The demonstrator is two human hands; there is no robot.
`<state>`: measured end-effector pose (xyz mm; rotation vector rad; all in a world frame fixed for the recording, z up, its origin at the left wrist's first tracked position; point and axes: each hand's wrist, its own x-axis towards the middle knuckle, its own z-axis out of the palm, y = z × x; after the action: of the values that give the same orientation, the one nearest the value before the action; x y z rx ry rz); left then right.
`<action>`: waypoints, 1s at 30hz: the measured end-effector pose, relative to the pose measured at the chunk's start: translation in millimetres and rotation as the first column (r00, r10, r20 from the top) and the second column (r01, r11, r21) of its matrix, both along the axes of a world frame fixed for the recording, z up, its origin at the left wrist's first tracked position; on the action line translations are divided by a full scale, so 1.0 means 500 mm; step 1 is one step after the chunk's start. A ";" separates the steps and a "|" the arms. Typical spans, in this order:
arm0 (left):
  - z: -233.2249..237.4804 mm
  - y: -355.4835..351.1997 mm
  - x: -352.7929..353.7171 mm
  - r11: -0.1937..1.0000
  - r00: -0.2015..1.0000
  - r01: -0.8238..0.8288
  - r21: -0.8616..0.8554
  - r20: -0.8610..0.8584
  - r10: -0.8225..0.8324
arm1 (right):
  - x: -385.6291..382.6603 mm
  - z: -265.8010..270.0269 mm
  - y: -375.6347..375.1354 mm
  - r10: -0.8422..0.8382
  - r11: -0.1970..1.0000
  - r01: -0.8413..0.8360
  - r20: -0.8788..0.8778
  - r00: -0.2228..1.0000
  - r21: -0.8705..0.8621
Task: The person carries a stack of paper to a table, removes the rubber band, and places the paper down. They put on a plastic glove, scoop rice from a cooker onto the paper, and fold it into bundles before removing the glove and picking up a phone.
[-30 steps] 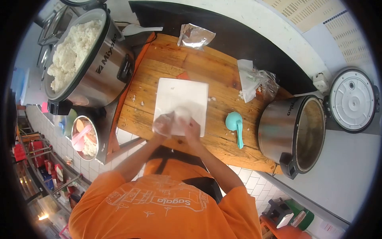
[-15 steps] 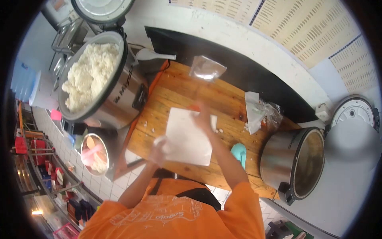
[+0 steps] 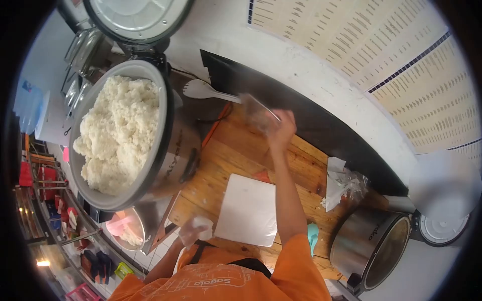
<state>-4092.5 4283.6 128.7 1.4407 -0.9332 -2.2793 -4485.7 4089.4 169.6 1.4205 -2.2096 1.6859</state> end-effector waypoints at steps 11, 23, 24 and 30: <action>-0.119 -0.278 -0.344 0.622 0.925 0.170 -0.764 0.341 0.166 | 0.115 0.061 0.042 0.193 0.964 -0.239 0.313 0.930 0.117; -0.036 -0.503 -0.599 0.276 0.510 0.696 -0.663 0.726 0.460 | -0.401 -0.186 0.631 -0.545 0.426 0.576 -0.310 0.779 0.697; -0.023 -0.476 -0.600 0.151 0.593 0.587 -0.795 0.550 0.588 | -0.414 -0.215 0.618 -0.496 0.387 0.557 -0.343 0.798 0.735; -0.026 -0.261 -0.489 -0.075 0.644 0.747 -0.660 0.691 0.329 | -0.454 -0.316 0.564 -0.559 0.458 0.576 -0.284 0.779 0.677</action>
<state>-4337.0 4153.2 115.6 1.1959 -2.5349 -0.1525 -4712.9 4371.6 11.4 0.5078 -3.0281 0.5272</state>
